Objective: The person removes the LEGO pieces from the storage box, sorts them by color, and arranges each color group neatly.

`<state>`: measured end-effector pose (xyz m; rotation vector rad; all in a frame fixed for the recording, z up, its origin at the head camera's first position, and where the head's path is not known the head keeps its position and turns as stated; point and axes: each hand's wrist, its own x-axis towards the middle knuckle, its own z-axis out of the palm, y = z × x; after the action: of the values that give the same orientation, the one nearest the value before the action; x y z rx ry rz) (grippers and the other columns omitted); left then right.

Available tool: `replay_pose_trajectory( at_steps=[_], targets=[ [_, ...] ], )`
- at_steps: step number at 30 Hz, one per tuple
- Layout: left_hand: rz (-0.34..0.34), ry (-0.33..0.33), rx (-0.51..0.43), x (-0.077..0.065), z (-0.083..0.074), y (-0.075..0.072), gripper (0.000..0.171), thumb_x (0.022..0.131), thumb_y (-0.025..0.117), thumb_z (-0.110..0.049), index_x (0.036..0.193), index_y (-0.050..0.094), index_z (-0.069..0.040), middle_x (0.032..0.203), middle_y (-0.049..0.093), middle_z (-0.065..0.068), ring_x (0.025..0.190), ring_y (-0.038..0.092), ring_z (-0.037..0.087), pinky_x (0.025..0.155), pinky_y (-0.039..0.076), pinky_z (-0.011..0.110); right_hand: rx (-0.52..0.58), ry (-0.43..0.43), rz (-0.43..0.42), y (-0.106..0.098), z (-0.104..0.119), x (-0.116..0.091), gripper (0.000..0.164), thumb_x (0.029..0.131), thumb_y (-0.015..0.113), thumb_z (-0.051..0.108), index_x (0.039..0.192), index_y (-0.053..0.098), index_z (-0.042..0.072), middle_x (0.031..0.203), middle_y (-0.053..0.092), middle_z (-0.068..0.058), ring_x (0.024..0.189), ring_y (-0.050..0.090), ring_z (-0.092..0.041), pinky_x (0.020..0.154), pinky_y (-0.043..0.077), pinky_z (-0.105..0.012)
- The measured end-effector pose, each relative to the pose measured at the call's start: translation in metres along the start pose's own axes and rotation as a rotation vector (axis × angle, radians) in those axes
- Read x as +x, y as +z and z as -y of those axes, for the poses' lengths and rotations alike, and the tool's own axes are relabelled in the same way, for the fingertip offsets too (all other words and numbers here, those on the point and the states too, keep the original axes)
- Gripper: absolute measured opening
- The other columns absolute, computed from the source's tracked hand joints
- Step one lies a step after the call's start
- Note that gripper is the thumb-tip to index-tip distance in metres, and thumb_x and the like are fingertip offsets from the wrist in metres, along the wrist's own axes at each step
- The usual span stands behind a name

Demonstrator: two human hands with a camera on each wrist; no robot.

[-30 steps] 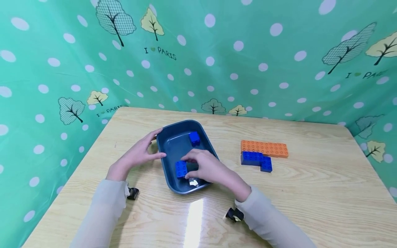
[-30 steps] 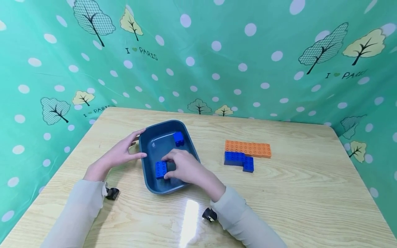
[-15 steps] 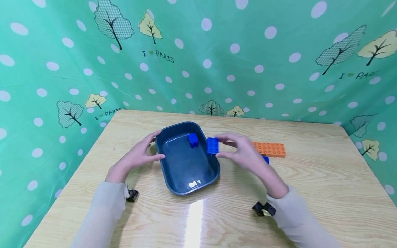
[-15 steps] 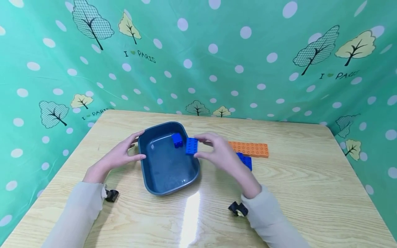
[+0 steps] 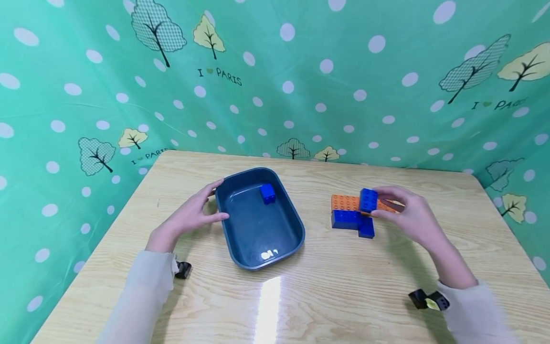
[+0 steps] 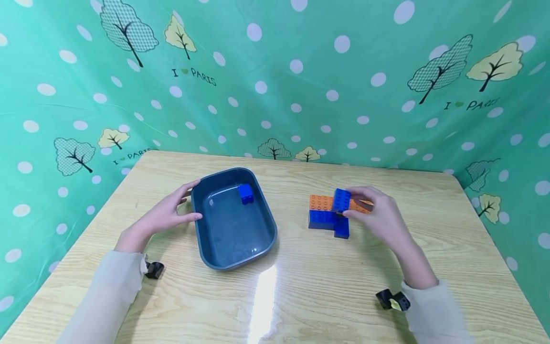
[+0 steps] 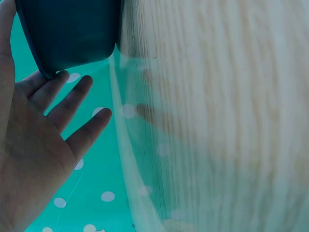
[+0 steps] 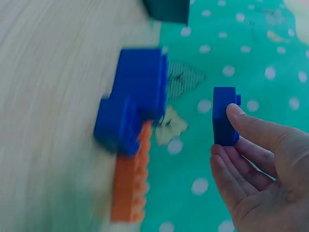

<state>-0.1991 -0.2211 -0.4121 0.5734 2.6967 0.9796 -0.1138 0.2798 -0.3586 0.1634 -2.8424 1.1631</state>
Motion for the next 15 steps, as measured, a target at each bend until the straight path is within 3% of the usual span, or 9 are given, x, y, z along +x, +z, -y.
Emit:
replay_pose_trajectory(
  at_steps=[4,9,12,15],
  targets=[
    [-0.001,0.005,-0.006,0.000,0.001,-0.001,0.100,0.086,0.076,-0.045,0.161,0.015,-0.018,0.165,0.023,0.018,0.146,0.033,0.047,0.114,0.033,0.067,-0.016,0.001,-0.012,-0.007,-0.021,-0.008,0.050,0.088,0.077,0.016,0.132,0.060,-0.001,0.126,0.063,-0.025,0.115,0.063,-0.044,0.087,0.055,-0.011],
    [0.001,0.006,-0.002,0.001,0.001,0.000,0.100,0.086,0.076,-0.046,0.161,0.015,-0.019,0.165,0.023,0.018,0.146,0.033,0.047,0.114,0.034,0.067,-0.035,0.023,0.014,-0.009,-0.038,-0.016,0.052,0.087,0.077,0.013,0.133,0.059,-0.004,0.127,0.061,-0.032,0.115,0.062,-0.048,0.079,0.051,-0.002],
    [0.002,0.005,-0.002,0.001,0.000,0.000,0.100,0.086,0.076,-0.046,0.161,0.016,-0.019,0.165,0.023,0.018,0.146,0.033,0.047,0.114,0.033,0.067,-0.057,0.060,0.052,-0.009,-0.043,-0.020,0.054,0.087,0.077,0.015,0.134,0.057,-0.004,0.131,0.059,-0.033,0.116,0.062,-0.048,0.078,0.055,-0.007],
    [0.002,0.002,-0.003,0.001,0.000,-0.001,0.100,0.086,0.076,-0.045,0.161,0.015,-0.019,0.165,0.023,0.018,0.146,0.032,0.047,0.114,0.033,0.067,-0.068,0.088,0.093,-0.009,-0.048,-0.021,0.056,0.087,0.077,0.014,0.136,0.055,-0.005,0.134,0.057,-0.034,0.118,0.060,-0.049,0.084,0.061,-0.026]
  ],
)
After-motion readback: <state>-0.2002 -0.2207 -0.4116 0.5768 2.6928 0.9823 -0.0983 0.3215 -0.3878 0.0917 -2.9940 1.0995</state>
